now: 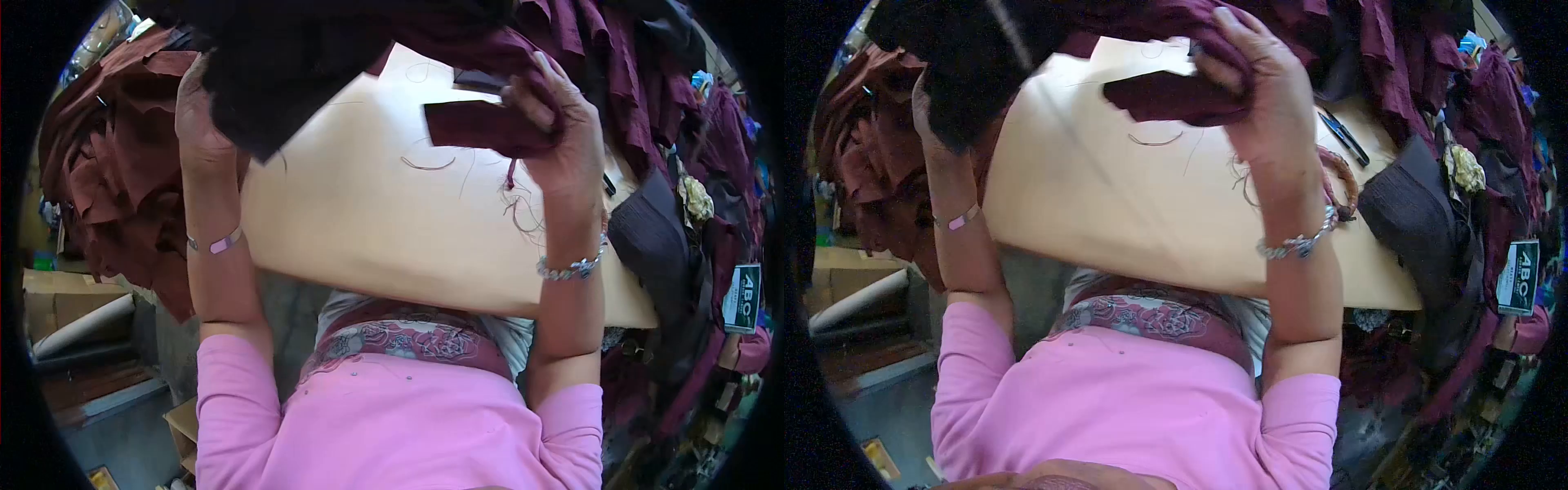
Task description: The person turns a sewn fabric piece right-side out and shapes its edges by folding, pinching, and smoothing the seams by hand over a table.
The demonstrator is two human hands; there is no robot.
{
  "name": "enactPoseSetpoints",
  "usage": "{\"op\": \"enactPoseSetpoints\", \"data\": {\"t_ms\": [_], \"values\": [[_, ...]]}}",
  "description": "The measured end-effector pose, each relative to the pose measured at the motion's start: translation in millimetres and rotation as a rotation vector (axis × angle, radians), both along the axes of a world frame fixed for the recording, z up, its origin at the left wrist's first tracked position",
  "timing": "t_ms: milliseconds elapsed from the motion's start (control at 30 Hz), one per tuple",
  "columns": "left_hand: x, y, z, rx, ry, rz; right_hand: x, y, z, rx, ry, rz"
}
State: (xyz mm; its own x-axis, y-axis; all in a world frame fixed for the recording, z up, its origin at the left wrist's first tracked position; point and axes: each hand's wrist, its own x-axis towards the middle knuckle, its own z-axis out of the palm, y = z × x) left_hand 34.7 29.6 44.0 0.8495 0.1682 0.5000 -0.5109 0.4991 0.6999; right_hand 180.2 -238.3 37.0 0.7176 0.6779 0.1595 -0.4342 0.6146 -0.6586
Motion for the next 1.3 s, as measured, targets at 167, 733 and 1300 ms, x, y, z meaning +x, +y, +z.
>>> {"op": "enactPoseSetpoints", "data": {"t_ms": [167,733,1300], "values": [[2.6,18.2,-4.7,0.108,0.164,-0.052,22.7,-20.7,-13.2,0.011,0.061,0.07],[3.0,-42.5,-10.2,-0.1,0.02,0.045,-45.4,31.2,-20.3,-0.368,-0.165,0.126],[50.1,-41.3,37.8,0.071,0.138,0.201,-17.5,-11.2,-11.7,0.11,0.174,-0.037]]}}
